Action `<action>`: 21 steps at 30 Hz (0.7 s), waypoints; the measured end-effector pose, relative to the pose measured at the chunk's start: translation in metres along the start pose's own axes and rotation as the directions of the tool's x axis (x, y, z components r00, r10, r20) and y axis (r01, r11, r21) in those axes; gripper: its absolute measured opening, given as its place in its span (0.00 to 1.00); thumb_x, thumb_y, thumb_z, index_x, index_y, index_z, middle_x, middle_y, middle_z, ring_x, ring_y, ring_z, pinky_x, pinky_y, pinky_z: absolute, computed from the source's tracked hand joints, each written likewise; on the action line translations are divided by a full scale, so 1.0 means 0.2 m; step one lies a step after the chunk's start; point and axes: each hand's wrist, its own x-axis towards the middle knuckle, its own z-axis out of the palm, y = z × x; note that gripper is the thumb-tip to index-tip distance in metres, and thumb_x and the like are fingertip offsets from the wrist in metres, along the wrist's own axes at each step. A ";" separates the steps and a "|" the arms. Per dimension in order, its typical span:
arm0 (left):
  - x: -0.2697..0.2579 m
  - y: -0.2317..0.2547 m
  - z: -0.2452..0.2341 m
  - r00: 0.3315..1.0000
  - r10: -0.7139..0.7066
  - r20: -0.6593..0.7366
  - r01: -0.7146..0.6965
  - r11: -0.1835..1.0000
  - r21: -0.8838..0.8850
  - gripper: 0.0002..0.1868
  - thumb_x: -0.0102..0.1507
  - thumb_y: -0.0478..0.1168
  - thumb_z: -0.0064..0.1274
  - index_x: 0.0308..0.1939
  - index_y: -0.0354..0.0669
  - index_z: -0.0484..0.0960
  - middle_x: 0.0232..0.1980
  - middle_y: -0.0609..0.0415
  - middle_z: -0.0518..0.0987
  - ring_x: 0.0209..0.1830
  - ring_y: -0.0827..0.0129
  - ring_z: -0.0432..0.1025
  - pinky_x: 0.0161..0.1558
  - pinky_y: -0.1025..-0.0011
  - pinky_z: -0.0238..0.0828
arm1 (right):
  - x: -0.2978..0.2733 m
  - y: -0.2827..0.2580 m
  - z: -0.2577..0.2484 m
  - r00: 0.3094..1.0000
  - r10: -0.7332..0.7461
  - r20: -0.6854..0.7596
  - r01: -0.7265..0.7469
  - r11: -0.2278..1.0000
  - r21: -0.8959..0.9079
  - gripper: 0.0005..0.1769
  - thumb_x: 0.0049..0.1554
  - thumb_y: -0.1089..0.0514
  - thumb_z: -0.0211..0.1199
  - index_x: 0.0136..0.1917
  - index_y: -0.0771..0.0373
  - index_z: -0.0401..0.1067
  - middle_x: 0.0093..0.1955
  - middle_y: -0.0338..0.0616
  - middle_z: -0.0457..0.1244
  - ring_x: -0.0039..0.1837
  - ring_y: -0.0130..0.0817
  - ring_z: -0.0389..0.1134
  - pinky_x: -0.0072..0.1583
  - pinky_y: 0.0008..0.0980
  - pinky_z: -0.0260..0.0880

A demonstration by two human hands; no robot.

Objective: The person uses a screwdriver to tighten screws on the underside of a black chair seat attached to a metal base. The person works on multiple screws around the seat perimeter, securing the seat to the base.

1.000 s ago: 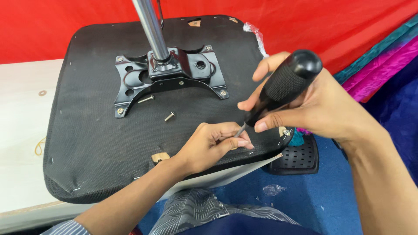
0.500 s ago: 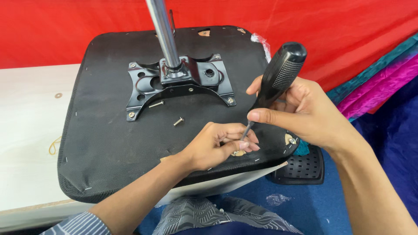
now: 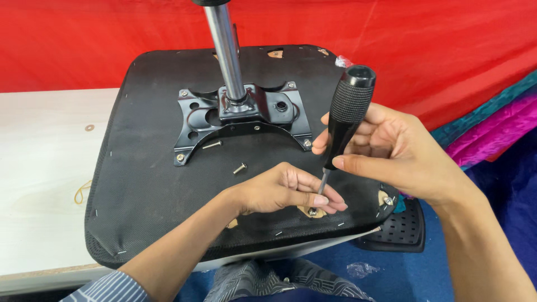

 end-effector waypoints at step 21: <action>-0.02 -0.13 0.09 0.940 0.101 -0.325 -0.085 0.994 0.065 0.13 0.61 0.28 0.58 0.50 0.32 0.84 0.44 0.49 0.87 0.45 0.72 0.82 0.51 0.74 0.82 | 0.04 -0.01 -0.07 0.999 0.047 0.006 -0.047 0.999 -0.018 0.24 0.50 0.65 0.71 0.59 0.62 0.70 0.52 0.43 0.72 0.58 0.30 0.75 0.59 0.34 0.76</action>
